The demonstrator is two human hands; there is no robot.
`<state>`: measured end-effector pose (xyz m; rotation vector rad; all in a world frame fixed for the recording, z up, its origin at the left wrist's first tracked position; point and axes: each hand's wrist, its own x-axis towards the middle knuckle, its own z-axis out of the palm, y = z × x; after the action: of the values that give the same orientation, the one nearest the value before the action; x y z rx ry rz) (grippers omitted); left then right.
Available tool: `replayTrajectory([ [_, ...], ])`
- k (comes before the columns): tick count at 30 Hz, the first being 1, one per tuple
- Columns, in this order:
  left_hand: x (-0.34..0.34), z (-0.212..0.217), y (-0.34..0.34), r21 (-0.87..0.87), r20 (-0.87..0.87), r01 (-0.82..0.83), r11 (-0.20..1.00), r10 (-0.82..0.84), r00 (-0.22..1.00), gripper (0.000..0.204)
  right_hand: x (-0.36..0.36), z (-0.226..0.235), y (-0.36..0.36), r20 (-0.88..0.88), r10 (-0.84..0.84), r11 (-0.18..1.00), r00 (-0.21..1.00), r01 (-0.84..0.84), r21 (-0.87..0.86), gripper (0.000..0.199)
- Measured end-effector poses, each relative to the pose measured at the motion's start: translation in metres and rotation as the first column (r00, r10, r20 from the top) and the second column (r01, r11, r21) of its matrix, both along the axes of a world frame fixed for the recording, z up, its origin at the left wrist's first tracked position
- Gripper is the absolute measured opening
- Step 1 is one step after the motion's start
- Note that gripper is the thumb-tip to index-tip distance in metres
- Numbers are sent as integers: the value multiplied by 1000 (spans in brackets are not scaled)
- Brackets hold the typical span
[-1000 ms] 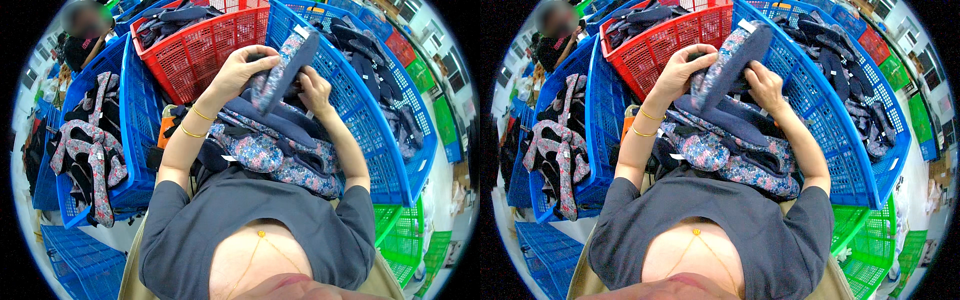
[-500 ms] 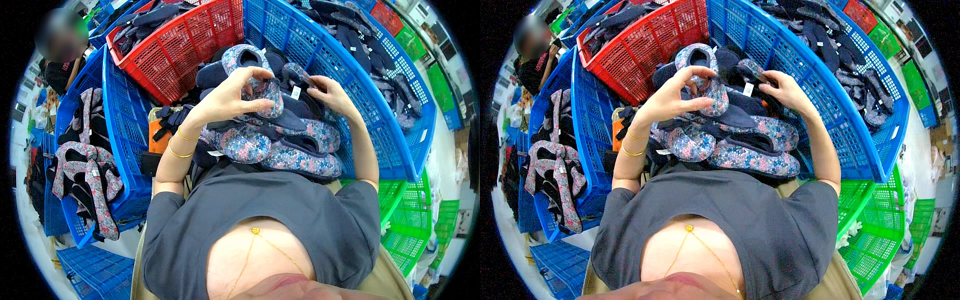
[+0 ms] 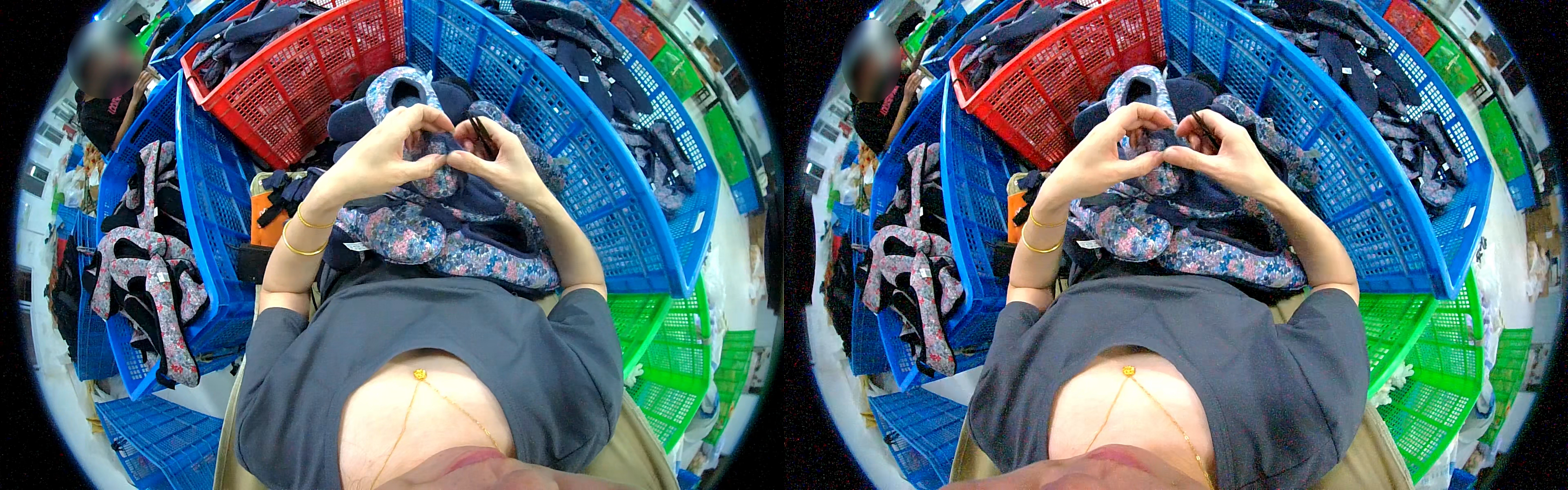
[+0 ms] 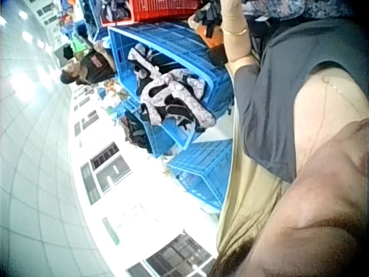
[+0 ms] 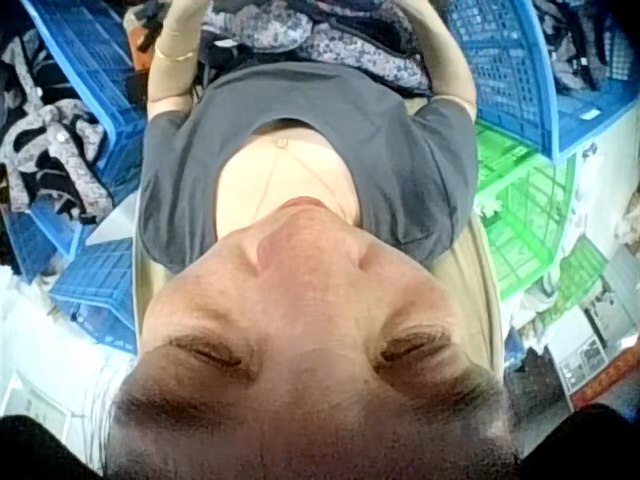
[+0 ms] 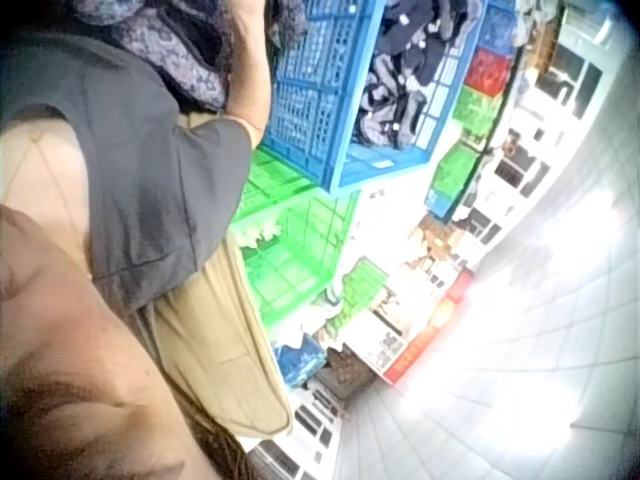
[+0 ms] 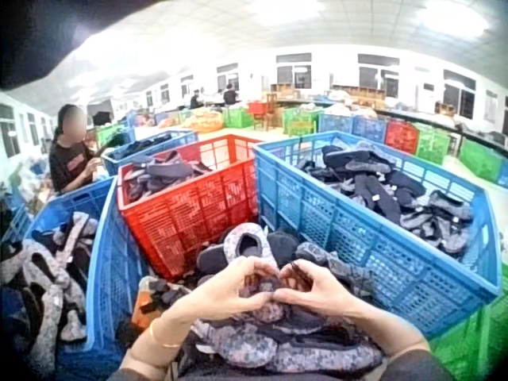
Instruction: The person picks up floral-patterned slippers from a blue plastic crate and inspects them by hand. They turn the slippers over to check the soles and examine the fabric and straps, then place them back into the crate. The process is repeated for several slippers in a repetitive sequence.
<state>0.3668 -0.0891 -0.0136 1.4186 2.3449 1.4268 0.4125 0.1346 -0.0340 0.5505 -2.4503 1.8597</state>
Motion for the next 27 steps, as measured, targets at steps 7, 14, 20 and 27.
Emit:
replayTrajectory([
  [7,11,-1,2,45,-91,-73,996,77,993,44,5,24,-2,51,55,991,997,-48,-122,20],
  [14,13,7,7,88,-316,-129,988,151,937,40,13,27,-3,313,118,926,942,8,-376,20],
  [20,10,5,14,159,-516,-200,967,254,818,27,20,34,-2,356,174,905,918,-6,-426,19],
  [27,13,-2,12,265,-748,-143,954,297,593,28,18,44,21,-197,-87,984,977,115,138,37],
])
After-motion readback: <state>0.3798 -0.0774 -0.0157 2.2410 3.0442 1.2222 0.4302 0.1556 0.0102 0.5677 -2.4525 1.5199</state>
